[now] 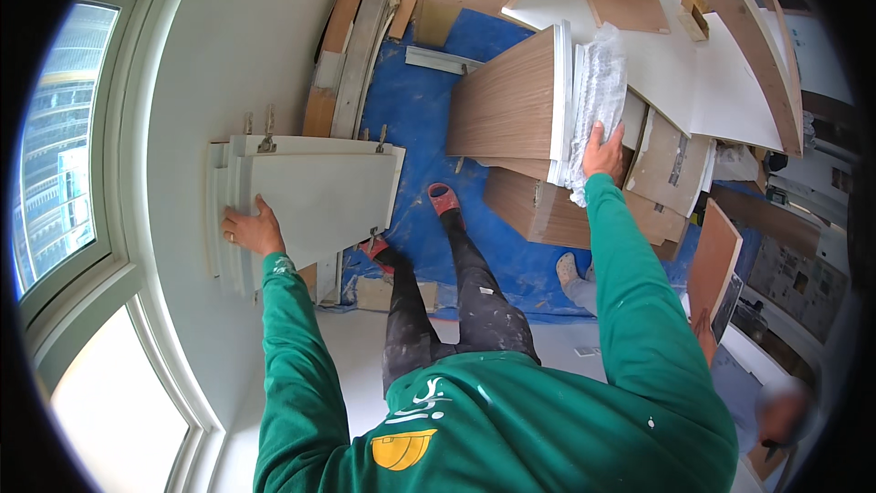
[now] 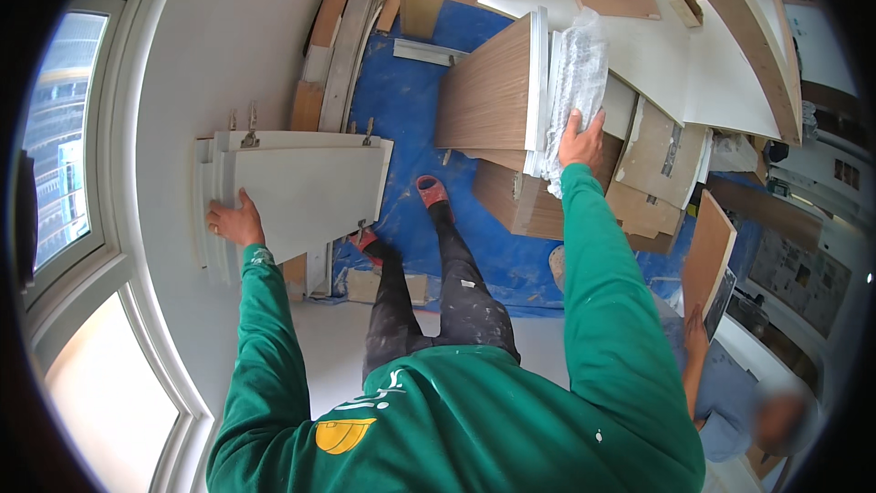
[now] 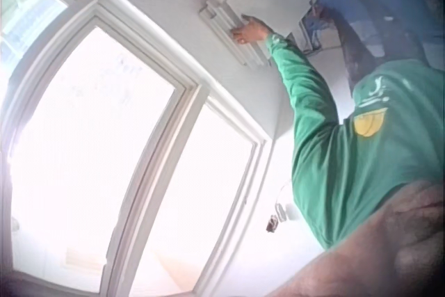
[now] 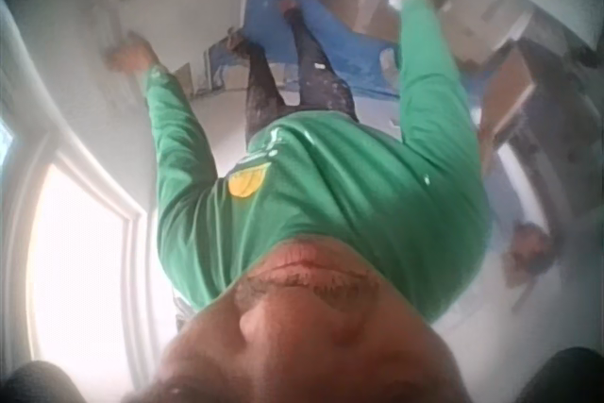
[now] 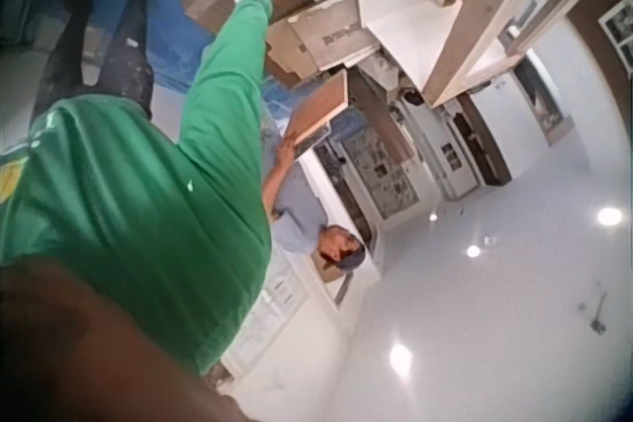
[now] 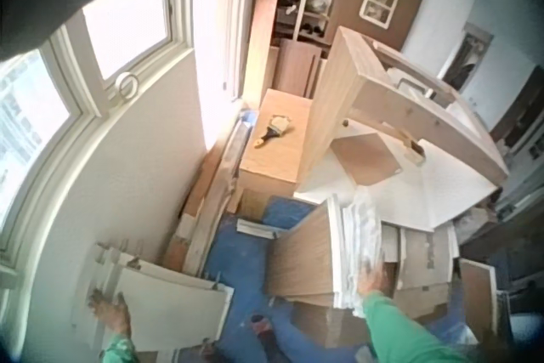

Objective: The person organizes white cabinet doors and wooden panels on the floor, then moves to a window frame to apply masking tape and scrape the wall surface with a utility knife.

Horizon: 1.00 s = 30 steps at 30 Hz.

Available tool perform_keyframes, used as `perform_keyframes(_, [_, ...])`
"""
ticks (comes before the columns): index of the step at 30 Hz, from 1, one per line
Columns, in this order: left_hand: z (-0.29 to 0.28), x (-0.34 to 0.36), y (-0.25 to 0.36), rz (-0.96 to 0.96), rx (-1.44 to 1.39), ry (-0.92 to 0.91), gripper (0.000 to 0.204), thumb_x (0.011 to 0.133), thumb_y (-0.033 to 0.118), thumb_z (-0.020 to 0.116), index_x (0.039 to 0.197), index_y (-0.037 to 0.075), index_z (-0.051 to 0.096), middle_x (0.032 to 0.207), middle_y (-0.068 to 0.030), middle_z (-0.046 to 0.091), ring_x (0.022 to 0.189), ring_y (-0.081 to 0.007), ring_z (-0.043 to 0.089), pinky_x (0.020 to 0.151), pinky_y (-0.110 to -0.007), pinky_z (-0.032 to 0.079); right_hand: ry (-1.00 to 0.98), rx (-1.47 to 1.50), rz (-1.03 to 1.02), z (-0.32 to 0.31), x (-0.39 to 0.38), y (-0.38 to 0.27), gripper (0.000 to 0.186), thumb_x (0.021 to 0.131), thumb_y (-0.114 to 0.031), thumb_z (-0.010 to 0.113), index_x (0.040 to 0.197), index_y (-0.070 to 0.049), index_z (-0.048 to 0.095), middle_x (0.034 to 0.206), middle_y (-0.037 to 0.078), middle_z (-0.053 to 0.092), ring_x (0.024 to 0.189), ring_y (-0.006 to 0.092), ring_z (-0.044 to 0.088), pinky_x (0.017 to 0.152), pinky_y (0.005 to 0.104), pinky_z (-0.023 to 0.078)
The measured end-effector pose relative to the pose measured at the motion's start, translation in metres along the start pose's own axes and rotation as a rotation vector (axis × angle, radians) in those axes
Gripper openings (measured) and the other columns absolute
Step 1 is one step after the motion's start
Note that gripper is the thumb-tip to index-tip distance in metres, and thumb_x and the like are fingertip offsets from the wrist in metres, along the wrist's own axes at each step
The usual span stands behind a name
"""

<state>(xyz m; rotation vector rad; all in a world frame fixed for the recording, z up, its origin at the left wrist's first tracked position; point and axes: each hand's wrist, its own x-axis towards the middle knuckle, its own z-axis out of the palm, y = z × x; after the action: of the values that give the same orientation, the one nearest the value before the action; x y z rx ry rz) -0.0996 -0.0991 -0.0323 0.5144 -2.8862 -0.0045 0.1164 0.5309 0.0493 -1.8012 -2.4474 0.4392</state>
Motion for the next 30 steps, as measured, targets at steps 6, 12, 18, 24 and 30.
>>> perform_keyframes(6, [-0.002,-0.005,-0.003,-0.041,0.079,0.0,0.083,0.087,0.052,0.075,0.143,-0.003,0.049,0.13,-0.0232,0.051,0.122,-0.0434,0.047,0.106,-0.056,0.04,-0.002,-0.052,0.019,0.008,0.0,0.001,0.083,0.1,-0.067,0.042,0.161,-0.012,0.03,0.152,0.025,0.05,0.133,0.0449,0.054,0.11,0.0529,0.045])
perform_keyframes(12, [-0.02,-0.021,0.012,0.014,0.066,-0.004,0.078,0.086,0.05,0.076,0.141,-0.001,0.051,0.129,-0.0226,0.052,0.12,-0.0448,0.048,0.105,-0.055,0.042,0.047,-0.016,-0.014,0.008,0.002,0.01,0.082,0.1,-0.067,0.041,0.16,-0.012,0.032,0.151,0.022,0.052,0.133,0.0438,0.054,0.11,0.0534,0.045])
perform_keyframes(18, [-0.053,-0.055,0.024,0.002,-0.027,-0.044,0.074,0.086,0.038,0.078,0.143,0.0,0.049,0.127,-0.0191,0.051,0.116,-0.0413,0.046,0.104,-0.054,0.04,0.051,-0.014,-0.025,0.009,-0.001,0.004,0.081,0.1,-0.066,0.041,0.16,-0.011,0.031,0.152,0.022,0.051,0.134,0.0434,0.054,0.11,0.0538,0.044])
perform_keyframes(24, [-0.057,-0.069,0.001,0.185,-0.125,0.031,0.067,0.086,0.034,0.078,0.139,0.002,0.054,0.125,-0.0192,0.052,0.115,-0.0418,0.047,0.103,-0.054,0.041,0.035,-0.016,-0.004,0.011,-0.005,0.002,0.083,0.099,-0.067,0.041,0.161,-0.013,0.031,0.152,0.022,0.052,0.135,0.0435,0.053,0.11,0.0547,0.044])
perform_keyframes(30, [-0.044,-0.05,-0.014,0.225,-0.137,-0.008,0.06,0.084,0.039,0.079,0.127,0.001,0.062,0.114,-0.02,0.06,0.109,-0.0416,0.055,0.097,-0.056,0.045,-0.068,0.058,0.059,-0.006,-0.002,0.002,0.081,0.099,-0.062,0.049,0.16,-0.012,0.033,0.15,0.024,0.053,0.133,0.0432,0.056,0.11,0.0528,0.045])
